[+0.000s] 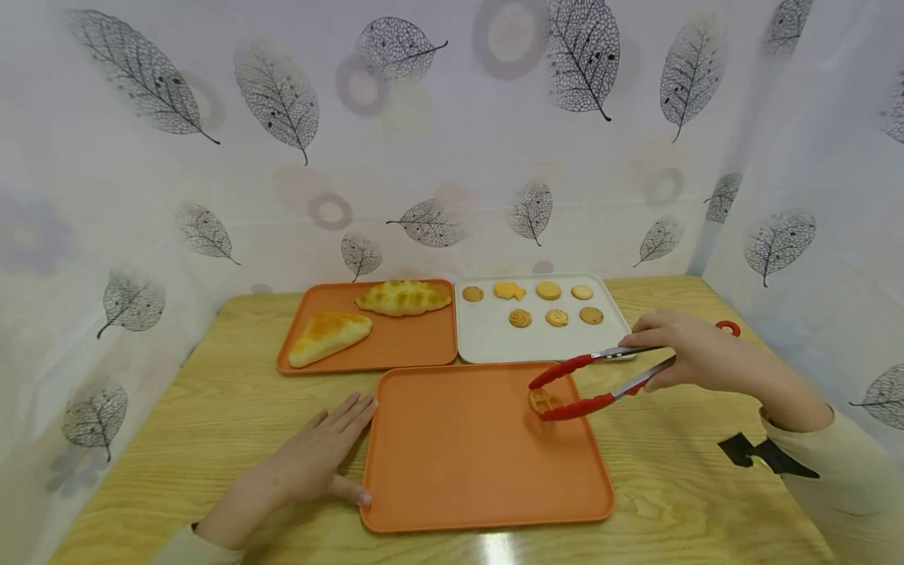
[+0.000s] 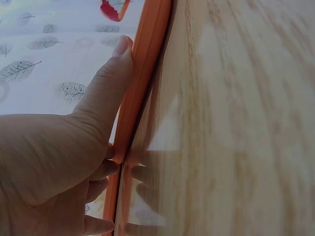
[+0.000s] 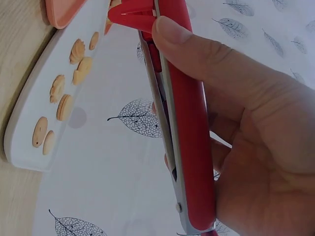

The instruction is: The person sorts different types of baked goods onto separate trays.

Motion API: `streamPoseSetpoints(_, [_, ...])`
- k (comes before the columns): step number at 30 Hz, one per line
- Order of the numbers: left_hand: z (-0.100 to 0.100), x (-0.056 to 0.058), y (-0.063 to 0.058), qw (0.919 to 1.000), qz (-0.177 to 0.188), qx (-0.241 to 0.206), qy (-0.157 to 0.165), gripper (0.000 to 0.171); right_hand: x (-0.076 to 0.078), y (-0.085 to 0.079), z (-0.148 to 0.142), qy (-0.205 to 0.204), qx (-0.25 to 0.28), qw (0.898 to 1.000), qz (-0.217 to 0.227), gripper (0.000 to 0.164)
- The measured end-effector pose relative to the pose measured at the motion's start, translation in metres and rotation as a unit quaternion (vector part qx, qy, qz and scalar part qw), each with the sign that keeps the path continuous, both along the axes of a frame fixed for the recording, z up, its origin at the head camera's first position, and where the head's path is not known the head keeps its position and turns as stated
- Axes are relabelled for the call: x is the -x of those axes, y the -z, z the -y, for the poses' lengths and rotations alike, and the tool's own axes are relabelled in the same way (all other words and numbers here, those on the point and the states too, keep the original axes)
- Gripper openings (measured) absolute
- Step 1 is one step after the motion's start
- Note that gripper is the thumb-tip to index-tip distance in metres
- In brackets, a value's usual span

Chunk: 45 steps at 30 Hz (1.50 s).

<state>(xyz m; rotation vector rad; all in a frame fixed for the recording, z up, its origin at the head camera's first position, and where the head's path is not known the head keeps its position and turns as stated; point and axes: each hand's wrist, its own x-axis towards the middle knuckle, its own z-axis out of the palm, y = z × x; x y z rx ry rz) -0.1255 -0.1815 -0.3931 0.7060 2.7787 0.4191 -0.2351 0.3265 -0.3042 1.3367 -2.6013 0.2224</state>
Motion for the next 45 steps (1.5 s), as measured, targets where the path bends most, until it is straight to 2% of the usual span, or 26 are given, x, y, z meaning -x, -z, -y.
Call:
streamPoseSetpoints(8, [0.0,0.0,-0.001,1.0,0.001,0.002,-0.001,0.123,0.029,-0.002,0.019,0.015,0.017,1.0,0.018,0.053])
streamPoseSetpoints(14, [-0.001,0.0,0.0,1.0,0.001,0.004,-0.001,0.123,0.048,0.007,0.031,0.015,0.032,0.999,-0.013,0.049])
streamPoseSetpoints(20, [-0.001,-0.001,-0.001,1.0,-0.002,0.006,-0.002,0.123,0.063,0.02,0.043,0.028,0.042,0.998,-0.041,0.055])
streamPoseSetpoints(33, [-0.002,-0.002,-0.002,1.0,-0.005,0.002,-0.001,0.123,0.088,0.045,0.07,0.077,0.025,0.995,-0.051,0.054])
streamPoseSetpoints(45, [-0.001,-0.003,-0.001,1.0,-0.008,-0.004,-0.002,0.124,0.097,0.049,0.087,0.118,-0.011,0.993,-0.027,0.056])
